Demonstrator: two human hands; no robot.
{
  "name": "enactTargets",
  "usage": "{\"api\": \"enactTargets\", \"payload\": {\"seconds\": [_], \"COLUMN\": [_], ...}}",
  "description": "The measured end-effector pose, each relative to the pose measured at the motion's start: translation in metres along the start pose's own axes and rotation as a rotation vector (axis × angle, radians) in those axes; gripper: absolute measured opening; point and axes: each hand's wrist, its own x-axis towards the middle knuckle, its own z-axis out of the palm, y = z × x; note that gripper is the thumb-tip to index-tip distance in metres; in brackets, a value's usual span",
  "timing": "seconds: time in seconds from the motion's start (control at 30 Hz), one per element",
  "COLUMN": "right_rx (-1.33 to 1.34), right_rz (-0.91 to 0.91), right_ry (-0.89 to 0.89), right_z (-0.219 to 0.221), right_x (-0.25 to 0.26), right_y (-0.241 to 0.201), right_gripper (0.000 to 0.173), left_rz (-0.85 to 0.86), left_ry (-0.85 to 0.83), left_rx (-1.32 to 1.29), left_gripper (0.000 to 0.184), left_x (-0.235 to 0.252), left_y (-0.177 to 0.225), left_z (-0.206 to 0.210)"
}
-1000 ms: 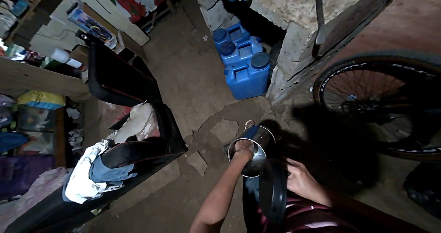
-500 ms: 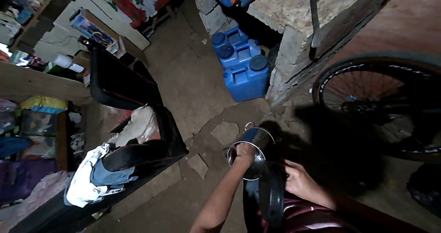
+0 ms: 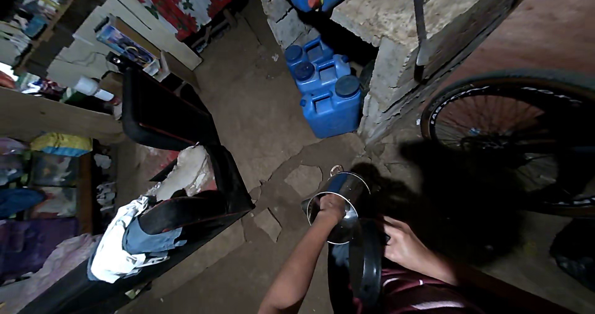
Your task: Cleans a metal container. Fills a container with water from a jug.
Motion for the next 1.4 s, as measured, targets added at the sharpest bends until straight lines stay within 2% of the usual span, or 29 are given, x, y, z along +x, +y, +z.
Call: {"api": "enactTargets", "payload": {"seconds": [0.2,0.4,0.53,0.7,0.77,0.83,0.9,0.97,1.0,1.07,1.17,1.23,1.33,1.4], "right_rx": [-0.007,-0.002,-0.017,-0.033,-0.033,-0.040,-0.031,-0.002,0.005,0.010,0.039,0.067,0.150,0.159], "right_rz": [-0.013,-0.004,0.021,0.092,0.150,0.149,0.163,0.203,0.221,0.254,0.314,0.338,0.413,0.410], "right_ry": [-0.007,-0.059,-0.081,-0.058,-0.051,0.004,0.061,0.120,0.132,0.135,0.126,0.123,0.082,0.105], "right_z": [0.002,-0.001,-0.006,-0.020,-0.025,-0.023,-0.020,-0.018,-0.020,-0.022,-0.021,-0.016,-0.007,-0.001], "right_x": [-0.002,-0.006,-0.011,-0.008,-0.012,-0.014,-0.015,-0.016,-0.017,-0.023,-0.035,-0.041,-0.045,-0.044], "right_y": [0.001,0.002,0.000,-0.012,-0.018,-0.019,-0.018,-0.017,-0.018,-0.020,-0.023,-0.026,-0.035,-0.042], "right_gripper": [0.039,0.041,0.042,0.035,0.038,0.041,0.041,0.038,0.038,0.038,0.040,0.038,0.038,0.037], "left_rz": [-0.008,0.189,0.121,0.197,0.129,0.135,0.223,0.371,0.457,0.552,0.493,0.390,0.258,0.205], "left_ry": [0.062,-0.061,-0.025,-0.080,0.007,0.170,0.223,0.142,0.059,-0.078,-0.230,-0.275,-0.148,-0.101], "left_rx": [0.048,-0.047,0.257,0.172,0.262,0.205,0.112,0.027,-0.012,-0.025,0.089,0.221,0.506,0.588], "left_gripper": [0.036,0.042,0.040,0.040,0.040,0.045,0.057,0.070,0.070,0.055,0.035,0.030,0.035,0.035], "left_x": [0.001,-0.004,0.006,-0.006,-0.001,0.002,0.003,-0.004,-0.010,-0.019,-0.016,-0.013,0.008,0.007], "left_y": [-0.001,-0.011,-0.005,-0.001,0.009,0.014,0.018,0.020,0.021,0.022,0.020,0.017,0.014,0.016], "left_z": [0.007,0.008,0.021,0.005,0.001,-0.006,-0.011,-0.015,-0.017,-0.013,-0.003,0.006,0.028,0.032]}}
